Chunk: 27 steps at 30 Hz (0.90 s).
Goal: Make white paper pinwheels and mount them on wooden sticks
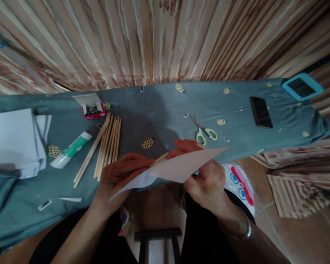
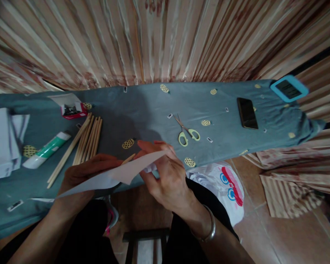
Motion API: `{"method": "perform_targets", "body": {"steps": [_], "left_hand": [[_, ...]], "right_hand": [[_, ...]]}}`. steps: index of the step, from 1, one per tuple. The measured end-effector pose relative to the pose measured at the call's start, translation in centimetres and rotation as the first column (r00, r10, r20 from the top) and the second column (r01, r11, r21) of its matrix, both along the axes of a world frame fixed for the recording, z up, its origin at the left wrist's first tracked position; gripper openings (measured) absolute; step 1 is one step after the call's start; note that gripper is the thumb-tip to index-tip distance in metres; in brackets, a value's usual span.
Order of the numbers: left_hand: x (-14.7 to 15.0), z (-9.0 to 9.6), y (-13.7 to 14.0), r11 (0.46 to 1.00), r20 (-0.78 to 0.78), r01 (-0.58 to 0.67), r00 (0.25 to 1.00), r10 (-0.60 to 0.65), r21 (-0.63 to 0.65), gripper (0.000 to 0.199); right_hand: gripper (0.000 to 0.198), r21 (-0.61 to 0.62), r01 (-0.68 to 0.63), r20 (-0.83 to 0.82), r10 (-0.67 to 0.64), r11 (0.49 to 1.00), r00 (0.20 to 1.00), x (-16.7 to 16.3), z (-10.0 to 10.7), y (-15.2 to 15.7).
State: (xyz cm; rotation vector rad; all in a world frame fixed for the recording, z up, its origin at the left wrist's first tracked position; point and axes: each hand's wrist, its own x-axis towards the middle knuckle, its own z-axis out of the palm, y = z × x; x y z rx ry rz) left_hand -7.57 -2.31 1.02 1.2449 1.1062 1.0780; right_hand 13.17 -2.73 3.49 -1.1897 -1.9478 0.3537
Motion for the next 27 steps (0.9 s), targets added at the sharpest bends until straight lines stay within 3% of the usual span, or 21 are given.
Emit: {"method": "perform_targets", "body": {"steps": [8,15,27], "left_hand": [[0.1,0.1,-0.4,0.997,-0.072,-0.011,0.997,0.017,0.077,0.016],[0.5,0.7,-0.4,0.999,-0.185,-0.038,0.982,0.041,0.02,0.015],[1.0,-0.1,-0.9,0.994,-0.164,-0.082,0.984,0.069,-0.077,0.007]], "right_hand": [[0.023,-0.127,0.059,-0.037,-0.064,0.99,0.997,0.0,-0.5,-0.1],[0.031,-0.187,0.098,-0.076,-0.113,0.978,0.991,-0.3,-0.9,0.2],[0.032,-0.399,0.071,-0.168,-0.149,0.914,0.975,-0.1,-1.7,0.7]]}}
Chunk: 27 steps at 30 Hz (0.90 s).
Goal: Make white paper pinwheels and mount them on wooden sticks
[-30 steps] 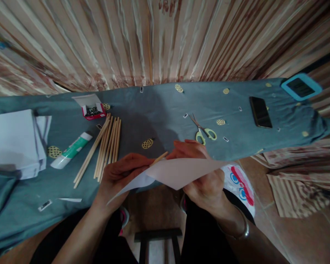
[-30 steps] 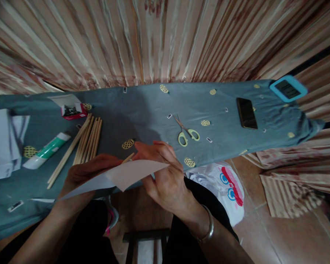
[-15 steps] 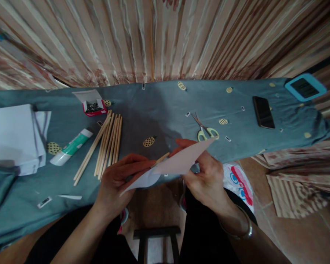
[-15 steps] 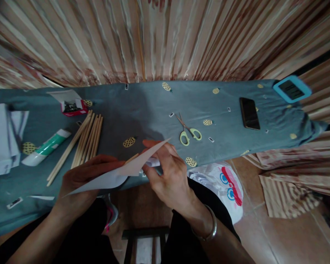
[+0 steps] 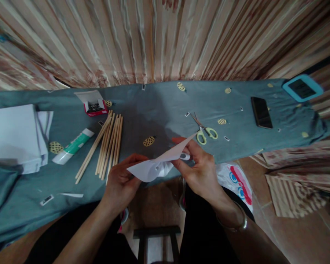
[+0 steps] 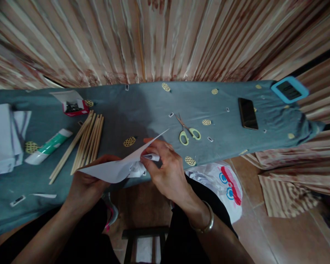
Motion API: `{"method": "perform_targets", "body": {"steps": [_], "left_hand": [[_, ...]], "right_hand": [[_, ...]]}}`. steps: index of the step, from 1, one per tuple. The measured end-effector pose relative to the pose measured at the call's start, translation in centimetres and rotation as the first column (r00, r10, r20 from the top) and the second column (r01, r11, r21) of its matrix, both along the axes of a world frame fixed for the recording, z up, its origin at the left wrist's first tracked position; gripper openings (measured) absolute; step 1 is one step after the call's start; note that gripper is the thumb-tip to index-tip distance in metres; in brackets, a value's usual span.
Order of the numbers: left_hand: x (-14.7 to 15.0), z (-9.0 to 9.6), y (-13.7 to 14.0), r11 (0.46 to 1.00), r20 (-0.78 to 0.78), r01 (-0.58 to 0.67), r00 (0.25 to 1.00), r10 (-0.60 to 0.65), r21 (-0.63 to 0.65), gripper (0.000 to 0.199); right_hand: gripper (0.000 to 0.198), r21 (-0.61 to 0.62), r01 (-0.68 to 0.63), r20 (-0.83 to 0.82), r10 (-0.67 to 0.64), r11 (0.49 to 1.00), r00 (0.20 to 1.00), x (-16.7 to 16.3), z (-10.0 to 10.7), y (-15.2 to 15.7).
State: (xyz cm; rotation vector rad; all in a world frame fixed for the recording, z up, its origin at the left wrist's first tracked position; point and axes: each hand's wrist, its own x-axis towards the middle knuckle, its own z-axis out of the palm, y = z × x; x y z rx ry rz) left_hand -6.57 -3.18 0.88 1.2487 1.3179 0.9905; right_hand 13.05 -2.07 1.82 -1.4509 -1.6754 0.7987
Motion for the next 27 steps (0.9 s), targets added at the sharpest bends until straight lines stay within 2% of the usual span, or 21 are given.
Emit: {"method": "perform_targets", "body": {"steps": [6,10,14,18,22,27], "left_hand": [[0.2,-0.7,0.1,1.0,0.076,-0.011,0.997,0.009,0.023,0.007],[0.3,-0.9,0.1,0.998,0.066,-0.041,0.997,0.037,0.051,0.01],[0.1,-1.0,0.3,0.999,0.096,-0.034,0.995,0.033,0.015,0.005],[0.0,-0.9,0.6,0.998,0.106,-0.047,0.993,0.05,-0.034,0.008],[-0.2,-0.7,0.7,1.0,0.092,-0.016,0.996,0.018,-0.015,0.009],[-0.4,-1.1,0.6,1.0,0.091,0.0,0.996,0.002,-0.028,0.013]], "right_hand": [[0.036,-0.106,-0.004,-0.09,-0.005,0.994,0.996,-0.1,-0.3,0.4],[0.038,-0.151,-0.017,-0.135,-0.004,0.988,0.991,0.0,-0.6,0.6],[0.038,-0.142,-0.012,-0.119,-0.005,0.99,0.993,-0.1,-0.6,0.9],[0.04,-0.128,-0.048,-0.132,0.031,0.991,0.991,-0.2,-0.6,1.1],[0.04,-0.134,-0.122,-0.196,0.095,0.984,0.976,-0.2,-1.0,1.3],[0.039,-0.151,-0.131,-0.227,0.095,0.98,0.969,-0.1,-1.6,1.3]]}}
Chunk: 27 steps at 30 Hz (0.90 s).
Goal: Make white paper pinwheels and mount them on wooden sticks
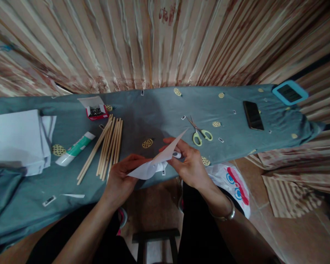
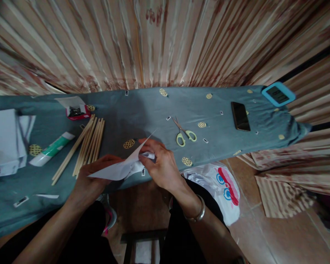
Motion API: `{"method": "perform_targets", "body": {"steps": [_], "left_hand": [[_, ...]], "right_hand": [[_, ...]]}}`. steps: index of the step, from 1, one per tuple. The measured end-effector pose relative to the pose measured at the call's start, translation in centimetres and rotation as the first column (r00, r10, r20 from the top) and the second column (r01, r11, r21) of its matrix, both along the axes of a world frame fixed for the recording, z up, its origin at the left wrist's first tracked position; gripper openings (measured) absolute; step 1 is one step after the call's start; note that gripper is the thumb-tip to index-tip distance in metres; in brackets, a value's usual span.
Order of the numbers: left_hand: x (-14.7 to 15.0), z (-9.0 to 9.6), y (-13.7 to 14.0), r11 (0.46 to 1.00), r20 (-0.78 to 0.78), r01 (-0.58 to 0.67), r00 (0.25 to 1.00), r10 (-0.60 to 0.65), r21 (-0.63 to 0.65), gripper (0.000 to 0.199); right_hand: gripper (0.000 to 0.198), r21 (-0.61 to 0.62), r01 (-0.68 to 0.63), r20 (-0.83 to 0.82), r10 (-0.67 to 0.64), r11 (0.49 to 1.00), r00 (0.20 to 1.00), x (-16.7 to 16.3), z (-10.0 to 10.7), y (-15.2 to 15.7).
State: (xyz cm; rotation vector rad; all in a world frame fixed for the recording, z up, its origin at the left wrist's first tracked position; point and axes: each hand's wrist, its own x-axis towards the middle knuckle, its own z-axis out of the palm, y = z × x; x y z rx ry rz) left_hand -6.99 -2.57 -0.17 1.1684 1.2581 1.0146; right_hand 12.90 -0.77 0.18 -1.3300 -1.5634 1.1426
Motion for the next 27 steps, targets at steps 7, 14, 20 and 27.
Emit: {"method": "perform_targets", "body": {"steps": [7,14,20,27], "left_hand": [[0.3,0.0,-0.2,1.0,0.0,-0.016,1.0,0.016,-0.02,0.011],[0.4,-0.1,-0.2,0.999,-0.005,-0.048,0.999,0.048,-0.01,0.009],[0.5,0.4,0.4,0.999,-0.01,-0.006,1.0,0.006,-0.032,0.01],[-1.1,-0.9,0.4,0.999,-0.037,0.017,0.999,-0.018,-0.032,0.021]], "right_hand": [[0.031,-0.073,-0.013,-0.116,0.004,0.997,0.993,-0.2,-0.1,0.3],[0.025,-0.096,-0.006,-0.152,-0.008,0.995,0.988,-0.5,0.0,0.6],[0.028,0.023,-0.05,-0.009,0.05,0.998,0.999,0.1,0.6,1.3],[0.026,0.008,-0.044,-0.071,0.044,0.999,0.996,1.0,0.7,2.0]]}}
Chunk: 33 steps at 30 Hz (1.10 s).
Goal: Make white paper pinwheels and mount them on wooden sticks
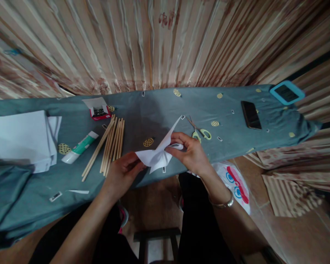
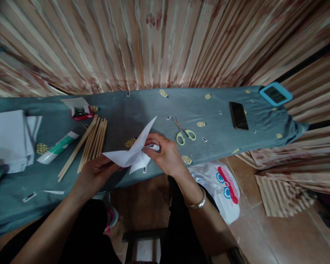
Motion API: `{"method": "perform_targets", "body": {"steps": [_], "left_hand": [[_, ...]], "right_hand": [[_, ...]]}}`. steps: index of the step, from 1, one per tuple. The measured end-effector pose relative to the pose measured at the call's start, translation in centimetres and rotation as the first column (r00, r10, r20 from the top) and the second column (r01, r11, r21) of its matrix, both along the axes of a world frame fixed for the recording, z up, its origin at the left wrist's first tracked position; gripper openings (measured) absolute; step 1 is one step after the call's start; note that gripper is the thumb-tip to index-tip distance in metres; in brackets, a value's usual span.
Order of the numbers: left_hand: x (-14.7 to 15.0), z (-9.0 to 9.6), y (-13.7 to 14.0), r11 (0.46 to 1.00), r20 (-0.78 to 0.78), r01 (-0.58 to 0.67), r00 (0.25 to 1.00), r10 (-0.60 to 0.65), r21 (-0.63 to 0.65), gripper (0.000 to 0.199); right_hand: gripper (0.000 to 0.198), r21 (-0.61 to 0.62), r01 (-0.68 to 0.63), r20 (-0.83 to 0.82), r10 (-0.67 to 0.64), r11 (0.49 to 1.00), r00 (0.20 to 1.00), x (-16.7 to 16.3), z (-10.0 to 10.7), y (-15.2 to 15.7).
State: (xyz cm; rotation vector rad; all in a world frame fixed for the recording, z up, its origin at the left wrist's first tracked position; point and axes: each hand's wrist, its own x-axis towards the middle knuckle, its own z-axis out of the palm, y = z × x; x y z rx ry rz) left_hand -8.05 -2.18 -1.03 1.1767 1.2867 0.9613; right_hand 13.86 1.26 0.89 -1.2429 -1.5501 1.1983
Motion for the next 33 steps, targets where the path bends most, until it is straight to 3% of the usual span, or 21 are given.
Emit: {"method": "perform_targets", "body": {"steps": [7,15,21,26,29,33], "left_hand": [[-0.8,-0.7,-0.2,0.995,-0.136,0.048,0.99,-0.035,0.089,0.017],[-0.5,-0.5,0.1,0.997,-0.089,-0.009,0.996,0.015,0.073,0.018],[-0.2,-0.4,0.9,0.996,0.04,-0.086,0.995,0.087,-0.01,0.024],[0.5,0.2,1.5,0.973,0.266,-0.185,0.939,0.217,-0.141,0.03],[1.1,0.6,1.7,0.949,0.395,-0.209,0.871,0.29,-0.235,0.032],[1.7,1.0,2.0,0.938,0.458,-0.202,0.831,0.316,-0.282,0.027]], "right_hand": [[0.026,-0.059,-0.001,-0.068,-0.003,0.998,0.998,1.2,0.4,1.0],[0.045,-0.034,0.024,-0.109,-0.027,0.999,0.994,1.5,0.2,1.3],[0.058,0.055,0.278,-0.24,-0.258,0.959,0.936,2.3,-0.6,2.2],[0.052,-0.107,0.377,-0.366,-0.389,0.92,0.846,1.8,-1.0,2.3],[0.048,-0.22,0.3,-0.417,-0.368,0.928,0.831,0.8,-1.0,1.9],[0.051,-0.313,0.175,-0.429,-0.303,0.934,0.851,-0.2,-1.1,1.5]]}}
